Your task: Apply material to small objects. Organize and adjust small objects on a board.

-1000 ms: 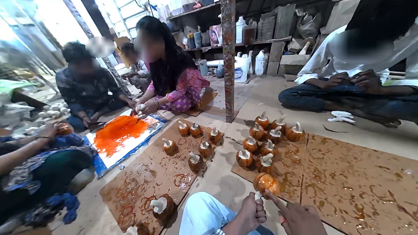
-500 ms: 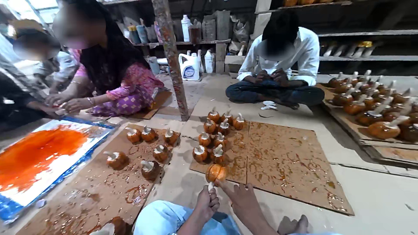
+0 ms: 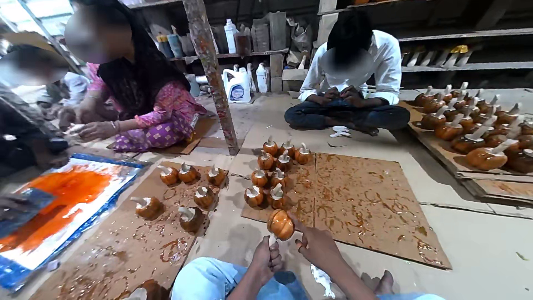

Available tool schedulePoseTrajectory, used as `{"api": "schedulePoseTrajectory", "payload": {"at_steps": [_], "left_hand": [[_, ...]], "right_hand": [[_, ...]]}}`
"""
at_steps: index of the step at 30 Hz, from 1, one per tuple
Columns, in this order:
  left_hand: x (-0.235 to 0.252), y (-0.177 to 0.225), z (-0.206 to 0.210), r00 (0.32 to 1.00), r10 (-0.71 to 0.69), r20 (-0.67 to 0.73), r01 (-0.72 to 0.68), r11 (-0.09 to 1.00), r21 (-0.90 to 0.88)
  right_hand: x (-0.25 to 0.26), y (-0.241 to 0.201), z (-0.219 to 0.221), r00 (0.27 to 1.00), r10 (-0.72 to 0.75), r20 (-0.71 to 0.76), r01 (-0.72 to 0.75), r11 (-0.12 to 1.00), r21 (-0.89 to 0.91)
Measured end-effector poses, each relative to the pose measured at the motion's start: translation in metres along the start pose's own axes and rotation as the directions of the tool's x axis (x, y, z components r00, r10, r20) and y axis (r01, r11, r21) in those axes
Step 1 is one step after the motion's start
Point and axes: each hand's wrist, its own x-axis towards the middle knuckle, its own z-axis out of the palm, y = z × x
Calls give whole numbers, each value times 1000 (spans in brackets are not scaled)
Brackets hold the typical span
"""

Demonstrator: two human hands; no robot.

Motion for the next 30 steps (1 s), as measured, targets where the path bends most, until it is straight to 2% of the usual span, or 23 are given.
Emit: {"api": "schedulePoseTrajectory", "payload": {"at_steps": [3,6,7,10,12,15,19,23,25,28,30], "left_hand": [[2,-1,0,1000,14,18,-13,1000,-21],[1,2,1,999,45,25,-41,989,-144],[1,2,0,999,51,11,-49,983,-179],[3,1,-5,998,61,-24,-65,975,-213],[3,2,-4,998,47,-34,-53,980,-190],[1,-2,-2,1000,8,-9,-10,983,-184],[1,-5,-3,1000,-8,-9,6,980,-199],[3,-5,-7,998,-4,66,18,975,-220],[2,-5,-5,995,-24,95,45,974,-224],[1,-3,1,994,-26,105,46,981,-189],[3,-5,1,991,-22,133,45,984,-170]], "right_hand": [[7,13,-2,992,115,43,-117,993,24],[5,19,-2,986,154,-63,-154,988,13],[2,18,-2,986,110,-127,-109,994,12],[-5,8,11,949,-144,-280,132,989,-60],[-3,2,26,929,-256,-266,217,962,-167],[-2,-2,45,922,-322,-215,252,921,-298],[2,7,60,769,-500,-397,285,825,-487],[0,8,48,833,-473,-286,299,821,-486],[1,12,44,845,-446,-296,289,845,-449],[-2,9,28,901,-324,-288,226,918,-326],[-3,6,17,958,-198,-210,159,969,-188]]}}
